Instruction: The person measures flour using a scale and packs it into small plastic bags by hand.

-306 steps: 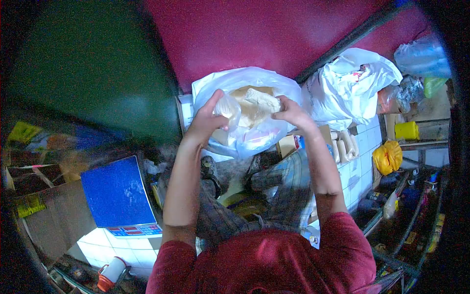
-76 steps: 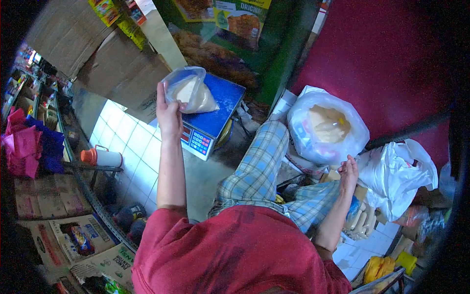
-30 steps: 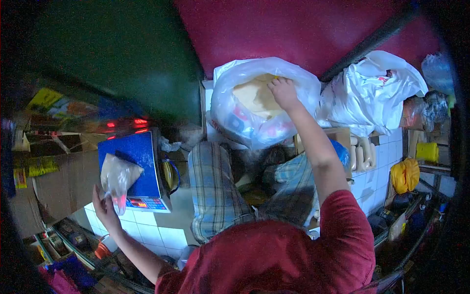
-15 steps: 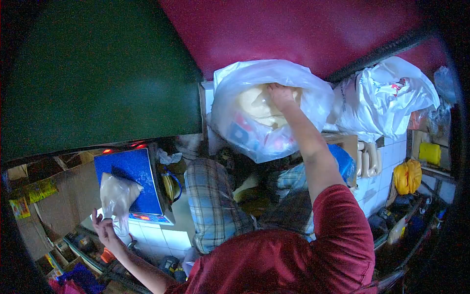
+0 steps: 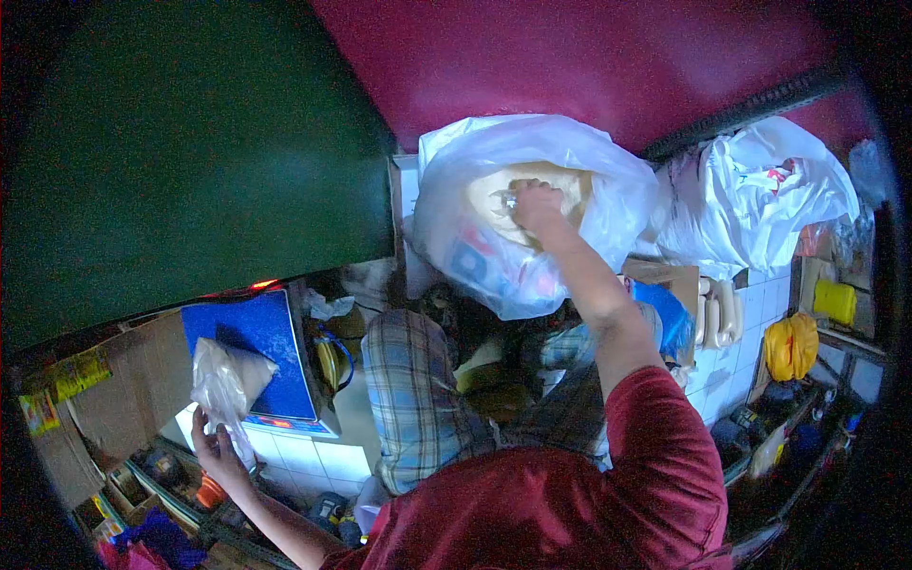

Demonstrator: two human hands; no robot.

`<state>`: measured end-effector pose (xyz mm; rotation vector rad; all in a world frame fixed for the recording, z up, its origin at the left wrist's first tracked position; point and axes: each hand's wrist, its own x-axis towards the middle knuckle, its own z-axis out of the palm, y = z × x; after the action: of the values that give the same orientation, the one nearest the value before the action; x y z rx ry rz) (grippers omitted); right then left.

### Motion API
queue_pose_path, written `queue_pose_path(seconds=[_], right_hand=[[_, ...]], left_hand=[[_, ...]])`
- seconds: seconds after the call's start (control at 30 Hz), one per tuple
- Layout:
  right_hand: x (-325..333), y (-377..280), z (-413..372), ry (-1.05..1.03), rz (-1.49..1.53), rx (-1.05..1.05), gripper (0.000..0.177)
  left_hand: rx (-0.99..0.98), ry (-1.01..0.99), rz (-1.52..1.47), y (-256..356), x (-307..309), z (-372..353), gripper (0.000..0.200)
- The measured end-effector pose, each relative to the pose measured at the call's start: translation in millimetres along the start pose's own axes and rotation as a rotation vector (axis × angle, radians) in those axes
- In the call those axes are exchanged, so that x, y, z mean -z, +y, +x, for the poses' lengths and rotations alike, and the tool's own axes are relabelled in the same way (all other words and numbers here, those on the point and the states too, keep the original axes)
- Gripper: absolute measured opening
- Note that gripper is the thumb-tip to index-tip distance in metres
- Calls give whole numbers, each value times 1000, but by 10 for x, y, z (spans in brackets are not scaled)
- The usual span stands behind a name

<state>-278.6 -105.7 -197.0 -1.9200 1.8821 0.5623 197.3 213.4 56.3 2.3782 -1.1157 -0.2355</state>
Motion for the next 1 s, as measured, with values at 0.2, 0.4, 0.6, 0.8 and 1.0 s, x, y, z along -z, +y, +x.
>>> queue_pose_path(seconds=[0.2,0.4,0.6,0.8,1.0], right_hand=[[-116,-139,121,-31,293,-37,61],[-229,-253,128,37,793,64,70],[-123,244,-404,85,1158,136,75],[-103,414,-888,115,1285,179,71],[236,445,-1412,91,1272,182,77]], left_hand=[[2,81,-113,-26,-1,-2,40],[-105,-22,5,-101,53,7,28],[-105,75,-237,70,-51,-80,25],[-269,-66,-175,21,-4,-108,20],[-374,-22,37,-307,-145,29,30]])
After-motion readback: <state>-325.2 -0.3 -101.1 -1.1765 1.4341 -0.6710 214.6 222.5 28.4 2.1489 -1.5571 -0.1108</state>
